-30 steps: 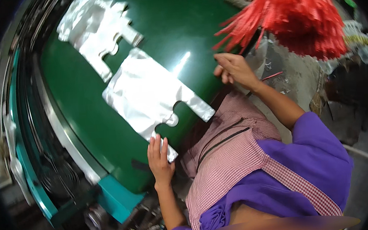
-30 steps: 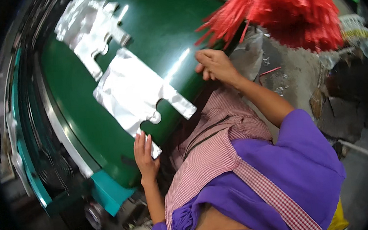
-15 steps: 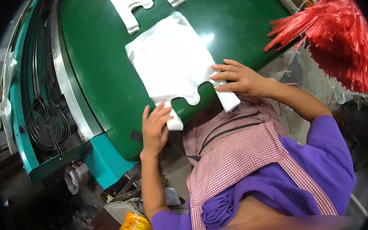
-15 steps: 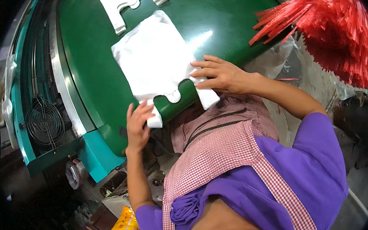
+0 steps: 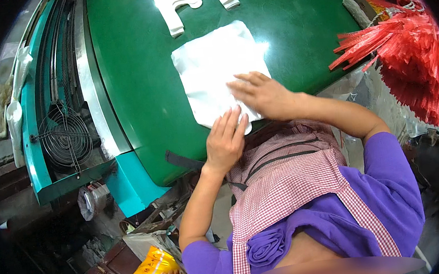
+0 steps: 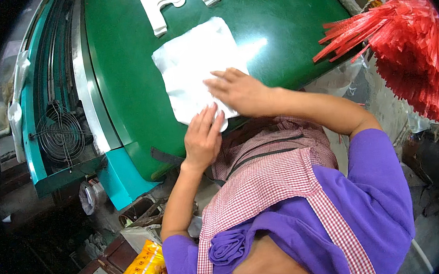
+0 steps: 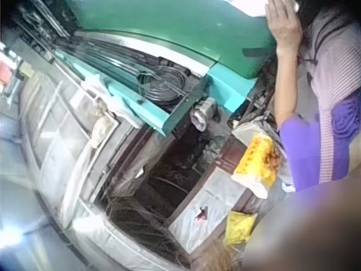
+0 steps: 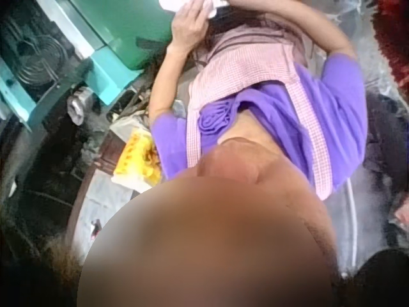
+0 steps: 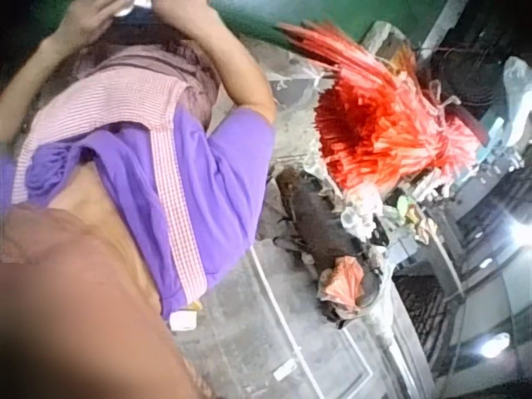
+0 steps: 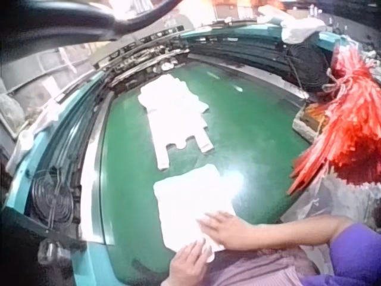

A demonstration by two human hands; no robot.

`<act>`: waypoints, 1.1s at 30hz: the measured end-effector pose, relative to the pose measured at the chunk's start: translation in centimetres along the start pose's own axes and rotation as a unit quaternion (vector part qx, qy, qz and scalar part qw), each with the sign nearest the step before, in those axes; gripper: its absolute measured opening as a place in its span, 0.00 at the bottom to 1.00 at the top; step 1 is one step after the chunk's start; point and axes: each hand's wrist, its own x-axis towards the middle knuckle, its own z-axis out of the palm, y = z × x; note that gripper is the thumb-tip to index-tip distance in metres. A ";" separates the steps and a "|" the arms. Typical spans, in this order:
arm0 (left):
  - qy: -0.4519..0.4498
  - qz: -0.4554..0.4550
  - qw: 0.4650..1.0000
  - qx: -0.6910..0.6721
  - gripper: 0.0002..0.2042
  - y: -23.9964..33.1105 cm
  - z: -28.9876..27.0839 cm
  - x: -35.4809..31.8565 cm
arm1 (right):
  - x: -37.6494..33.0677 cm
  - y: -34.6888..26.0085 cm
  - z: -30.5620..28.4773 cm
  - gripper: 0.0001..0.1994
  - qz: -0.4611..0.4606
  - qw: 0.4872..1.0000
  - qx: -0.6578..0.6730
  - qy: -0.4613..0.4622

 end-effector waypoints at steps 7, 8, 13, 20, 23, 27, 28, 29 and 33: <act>-0.147 -0.275 0.930 -0.196 0.11 -5.3 -1.3 6.3 | 2.5 0.8 -3.2 0.30 -0.017 0.989 0.149 -0.016; -0.044 -0.224 0.963 -0.140 0.12 -5.6 -0.7 5.8 | 2.2 0.5 -1.9 0.32 0.002 0.990 0.123 -0.063; -0.079 -0.040 0.994 0.062 0.26 -2.4 -1.5 3.4 | 0.3 1.0 -0.3 0.33 0.043 0.994 0.096 -0.022; -0.063 -0.111 0.992 -0.013 0.09 -4.5 -0.2 6.2 | -4.7 -3.8 -3.3 0.27 0.350 0.621 0.702 0.005; -0.101 -0.140 0.973 -0.152 0.15 -5.7 -1.3 4.5 | -3.0 -0.1 -1.4 0.27 0.325 0.382 0.860 0.094; -0.247 -0.060 0.953 -0.163 0.19 -3.3 -3.8 1.4 | -0.7 2.4 -2.6 0.23 0.326 0.492 0.807 0.019; -0.264 -0.062 0.951 -0.152 0.19 -3.3 -4.0 1.3 | -1.0 2.0 -3.1 0.24 0.324 0.569 0.755 -0.019; -0.250 -0.084 0.952 -0.156 0.18 -3.6 -3.9 1.1 | -1.5 2.0 -2.7 0.25 0.214 0.732 0.647 -0.016; -0.175 -0.032 0.982 -0.061 0.14 -3.6 -3.2 3.2 | -2.1 3.5 -1.9 0.23 -0.115 0.967 0.224 -0.028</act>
